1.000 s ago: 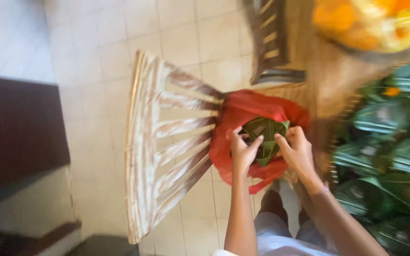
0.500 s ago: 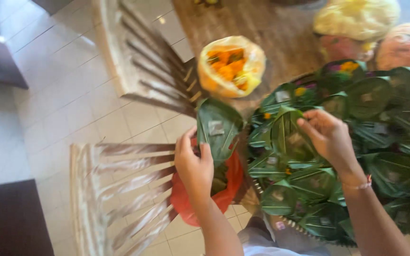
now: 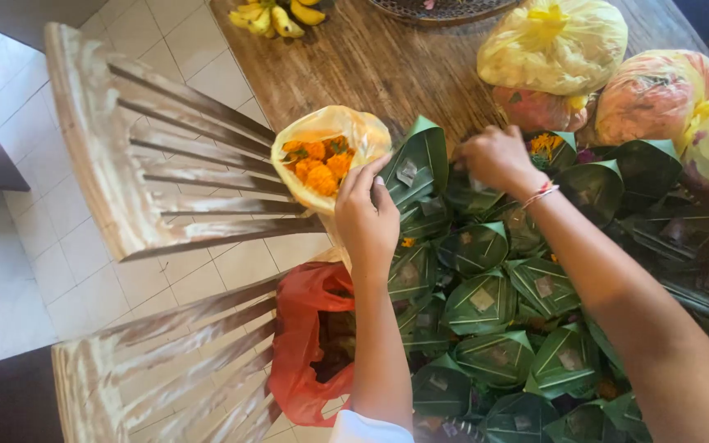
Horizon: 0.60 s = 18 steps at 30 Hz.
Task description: Arranging flowers and leaves into small decorative packets on a tray.
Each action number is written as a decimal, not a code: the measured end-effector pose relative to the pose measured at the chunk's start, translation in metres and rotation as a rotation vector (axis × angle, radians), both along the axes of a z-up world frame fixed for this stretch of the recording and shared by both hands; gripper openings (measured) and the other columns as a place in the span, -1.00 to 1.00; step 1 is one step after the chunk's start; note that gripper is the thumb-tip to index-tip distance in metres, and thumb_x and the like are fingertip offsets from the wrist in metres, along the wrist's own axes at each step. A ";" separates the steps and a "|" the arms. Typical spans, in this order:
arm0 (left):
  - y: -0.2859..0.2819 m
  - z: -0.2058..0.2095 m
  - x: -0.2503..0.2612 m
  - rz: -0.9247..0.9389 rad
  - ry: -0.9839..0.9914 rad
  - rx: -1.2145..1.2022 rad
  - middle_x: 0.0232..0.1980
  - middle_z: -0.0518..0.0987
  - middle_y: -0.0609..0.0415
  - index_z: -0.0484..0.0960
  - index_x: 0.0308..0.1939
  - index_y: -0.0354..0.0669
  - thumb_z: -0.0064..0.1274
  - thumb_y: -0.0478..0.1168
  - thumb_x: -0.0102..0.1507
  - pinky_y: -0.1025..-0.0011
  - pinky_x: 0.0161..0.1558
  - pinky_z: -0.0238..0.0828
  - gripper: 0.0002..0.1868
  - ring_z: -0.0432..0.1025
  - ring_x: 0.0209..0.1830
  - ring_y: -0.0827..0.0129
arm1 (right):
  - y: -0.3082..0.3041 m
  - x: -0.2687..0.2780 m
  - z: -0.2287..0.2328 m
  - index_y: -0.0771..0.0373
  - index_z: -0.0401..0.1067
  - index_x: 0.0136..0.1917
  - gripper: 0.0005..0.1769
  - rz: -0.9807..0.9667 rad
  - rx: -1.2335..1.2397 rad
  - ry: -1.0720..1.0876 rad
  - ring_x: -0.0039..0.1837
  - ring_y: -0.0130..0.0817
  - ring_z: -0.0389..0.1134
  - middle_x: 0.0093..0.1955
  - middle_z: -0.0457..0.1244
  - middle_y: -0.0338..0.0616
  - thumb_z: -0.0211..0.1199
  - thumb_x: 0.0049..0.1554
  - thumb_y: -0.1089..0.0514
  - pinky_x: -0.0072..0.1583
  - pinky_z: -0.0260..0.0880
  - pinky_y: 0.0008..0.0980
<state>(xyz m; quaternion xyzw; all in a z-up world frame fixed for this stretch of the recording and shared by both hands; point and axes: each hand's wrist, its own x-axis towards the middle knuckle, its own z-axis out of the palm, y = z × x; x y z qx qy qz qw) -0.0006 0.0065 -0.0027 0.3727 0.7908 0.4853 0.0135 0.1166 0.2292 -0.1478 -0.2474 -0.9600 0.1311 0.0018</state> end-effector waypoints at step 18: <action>0.164 -0.116 0.053 -0.190 -0.303 0.016 0.04 0.70 0.04 0.72 -0.01 0.00 0.08 -0.40 0.28 0.40 0.07 0.52 -0.73 0.62 0.00 0.22 | 0.033 0.099 0.026 0.32 0.43 0.22 -0.50 -0.678 -0.266 0.526 -0.20 -0.30 0.39 -0.20 0.35 -0.03 0.56 0.08 0.24 -0.11 0.37 -0.36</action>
